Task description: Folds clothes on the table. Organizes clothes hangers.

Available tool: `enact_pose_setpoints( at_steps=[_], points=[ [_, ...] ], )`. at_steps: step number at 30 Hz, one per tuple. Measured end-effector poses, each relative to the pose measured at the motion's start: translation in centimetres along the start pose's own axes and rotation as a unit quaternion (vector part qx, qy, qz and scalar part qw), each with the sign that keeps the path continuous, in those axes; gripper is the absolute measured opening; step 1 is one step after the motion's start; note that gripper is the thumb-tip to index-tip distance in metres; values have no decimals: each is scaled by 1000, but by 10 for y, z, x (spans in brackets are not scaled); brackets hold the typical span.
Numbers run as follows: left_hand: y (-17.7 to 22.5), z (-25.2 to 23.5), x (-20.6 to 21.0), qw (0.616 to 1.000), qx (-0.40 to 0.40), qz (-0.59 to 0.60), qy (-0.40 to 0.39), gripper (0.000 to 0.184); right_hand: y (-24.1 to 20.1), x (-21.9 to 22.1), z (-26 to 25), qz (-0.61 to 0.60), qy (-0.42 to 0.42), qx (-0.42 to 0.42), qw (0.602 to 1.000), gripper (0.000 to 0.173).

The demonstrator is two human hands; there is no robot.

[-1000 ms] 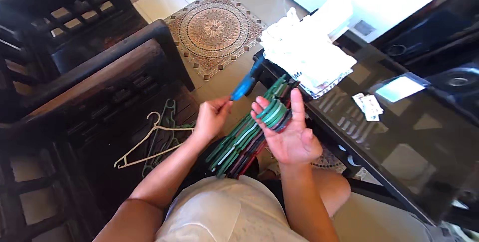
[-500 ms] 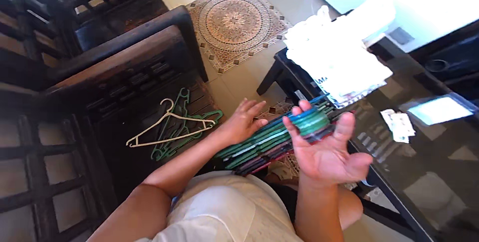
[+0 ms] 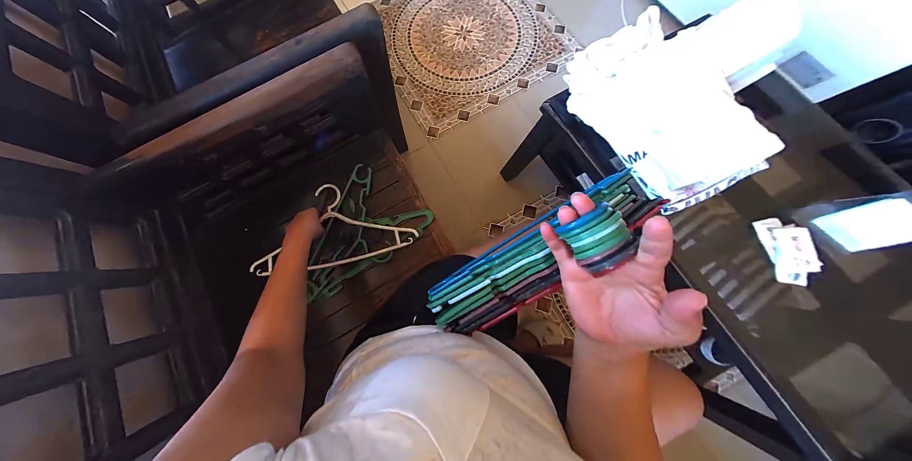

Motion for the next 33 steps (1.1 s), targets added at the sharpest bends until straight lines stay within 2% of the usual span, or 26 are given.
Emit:
enact_pose_setpoints(
  at_steps=[3, 6, 7, 9, 11, 13, 16, 19, 20, 22, 25, 29, 33],
  points=[
    [-9, 1, -1, 999, 20, -31, -3, 34, 1, 1, -1, -20, 2, -5, 1000, 56],
    [-10, 6, 9, 995, 54, -70, -54, 35, 1, 0, 1, -33, 0, -10, 999, 56],
    [-7, 12, 9, 993, 73, -63, -71, 36, 1, 0, 2, -36, 1, -9, 999, 56],
    [12, 41, 0, 985, 144, 24, -97, 34, 0, 1, 3, -44, -6, -1, 999, 58],
    [44, 87, -20, 957, 239, 123, -108, 28, 1, 4, 4, -49, -17, 8, 999, 59],
    [78, 132, -43, 925, 331, 162, -92, 19, 3, 7, 3, -51, -24, 12, 998, 58],
    [132, 193, -79, 854, 485, 188, -1, 19, 7, 12, -1, -36, -38, 14, 999, 58],
    [186, 237, -86, 776, 577, 248, 54, 24, 10, 16, -2, -22, -49, 17, 998, 58],
    [203, 248, -78, 758, 592, 268, 49, 23, 11, 17, -1, -18, -50, 18, 998, 59],
    [235, 264, -51, 746, 606, 276, 18, 21, 12, 17, 1, -17, -39, 18, 999, 60],
    [266, 271, -7, 763, 595, 249, -46, 17, 14, 15, 6, -36, -14, 13, 999, 59],
    [280, 271, 33, 789, 546, 263, -104, 13, 15, 17, 7, -53, -15, 6, 998, 58],
    [280, 273, 50, 767, 560, 283, -134, 18, 15, 19, 6, -39, -23, -1, 999, 58]
  ],
)
Point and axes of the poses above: each hand's wrist, its own z-axis away from the middle knuckle, its own x-axis out of the palm, y = z × x, the point moved 10 cm from there along -z, towards the middle knuckle, and after that the axes turned 10 degrees about -y, right-handed, at the moved point
